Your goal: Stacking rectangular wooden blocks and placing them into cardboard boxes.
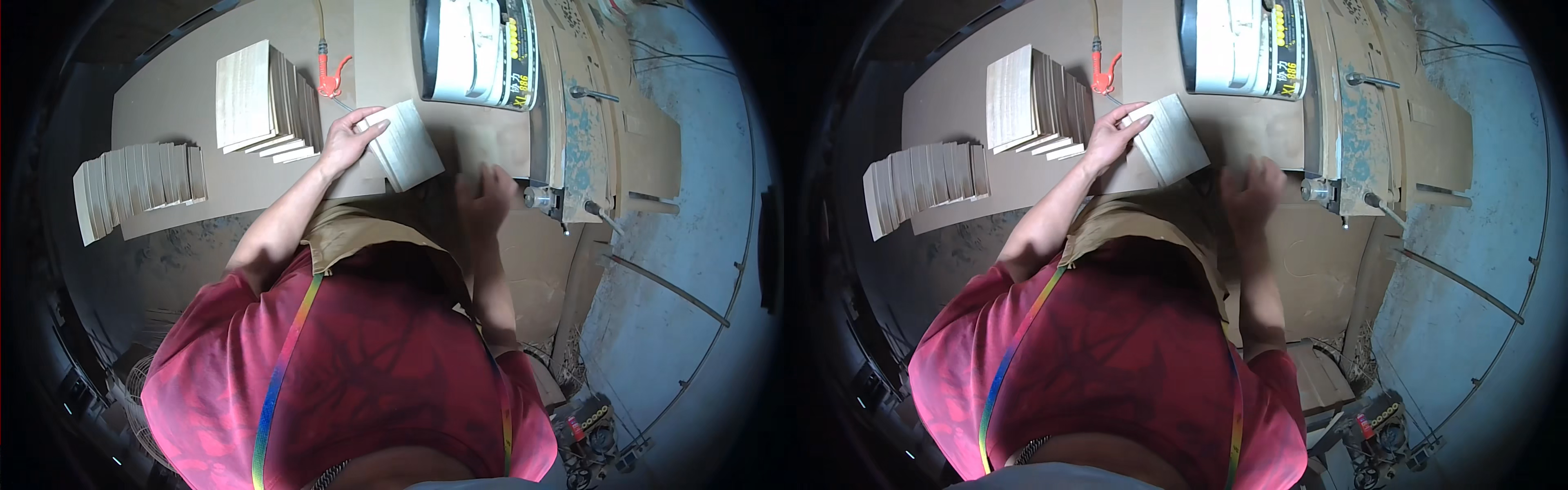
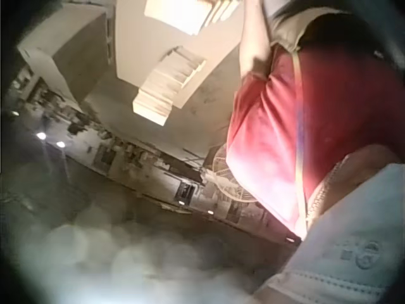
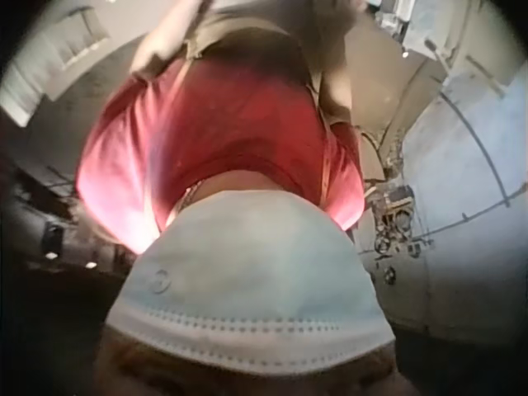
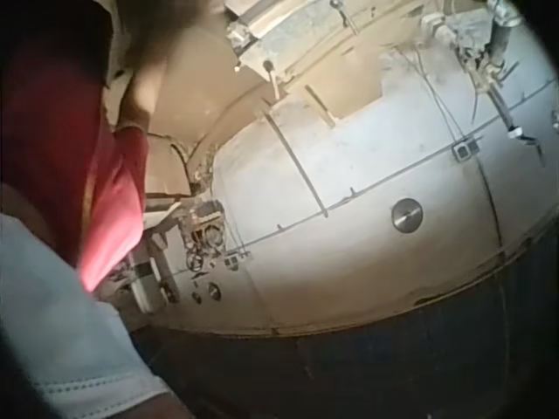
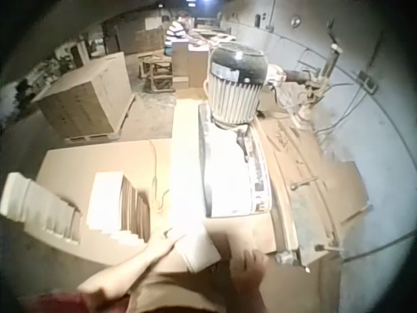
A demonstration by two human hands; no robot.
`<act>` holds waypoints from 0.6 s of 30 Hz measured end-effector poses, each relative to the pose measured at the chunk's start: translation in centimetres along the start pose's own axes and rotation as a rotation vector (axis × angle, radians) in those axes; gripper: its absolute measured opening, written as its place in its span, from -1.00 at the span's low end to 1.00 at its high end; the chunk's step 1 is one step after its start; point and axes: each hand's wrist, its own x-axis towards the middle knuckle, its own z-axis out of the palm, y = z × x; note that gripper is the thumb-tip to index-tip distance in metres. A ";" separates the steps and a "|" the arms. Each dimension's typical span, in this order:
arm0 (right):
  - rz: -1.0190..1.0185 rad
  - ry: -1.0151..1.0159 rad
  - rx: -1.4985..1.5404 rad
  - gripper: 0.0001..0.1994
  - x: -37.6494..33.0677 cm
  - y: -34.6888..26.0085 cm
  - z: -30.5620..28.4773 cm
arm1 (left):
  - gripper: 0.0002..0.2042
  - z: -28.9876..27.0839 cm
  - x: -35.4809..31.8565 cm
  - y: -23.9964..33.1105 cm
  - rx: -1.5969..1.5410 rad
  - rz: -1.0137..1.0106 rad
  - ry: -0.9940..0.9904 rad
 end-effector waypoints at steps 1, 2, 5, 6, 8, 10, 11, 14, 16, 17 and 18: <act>0.058 0.016 -0.078 -0.50 -0.2 1.8 0.1 | -0.56 -1.2 -0.1 -0.2 0.032 -0.012 -0.047; 0.063 0.016 -0.075 -0.50 -0.1 3.2 0.4 | -0.56 -2.2 -0.2 -0.4 0.066 -0.026 -0.101; 0.033 0.153 -0.251 -0.53 2.7 5.9 3.7 | -0.56 -2.8 0.0 -0.4 0.144 -0.056 -0.216; 0.034 0.181 -0.286 -0.53 4.2 6.1 5.1 | -0.56 -2.3 -0.1 -0.1 0.098 -0.053 -0.176; 0.029 0.238 -0.361 -0.54 7.2 6.0 7.3 | -0.55 -0.9 -0.1 0.7 -0.001 -0.042 -0.093; 0.046 0.240 -0.271 -0.54 7.6 4.9 8.1 | -0.55 -0.2 -0.4 0.5 -0.058 -0.036 -0.036; 0.070 0.221 -0.151 -0.54 7.8 3.4 8.3 | -0.55 0.3 0.1 0.0 -0.003 0.023 -0.006; -0.085 -0.187 0.126 -0.48 5.5 -7.1 4.7 | -0.55 0.4 0.8 -2.2 0.152 0.179 0.104; -0.129 -0.121 0.060 -0.43 2.9 -9.0 5.2 | -0.55 1.3 0.6 -2.2 0.121 0.157 0.058; -0.136 -0.123 0.053 -0.43 2.3 -8.6 4.7 | -0.55 1.2 0.5 -2.0 0.098 0.137 0.041; -0.120 -0.111 0.060 -0.41 1.7 -7.9 4.0 | -0.55 1.0 0.5 -1.9 0.075 0.117 0.024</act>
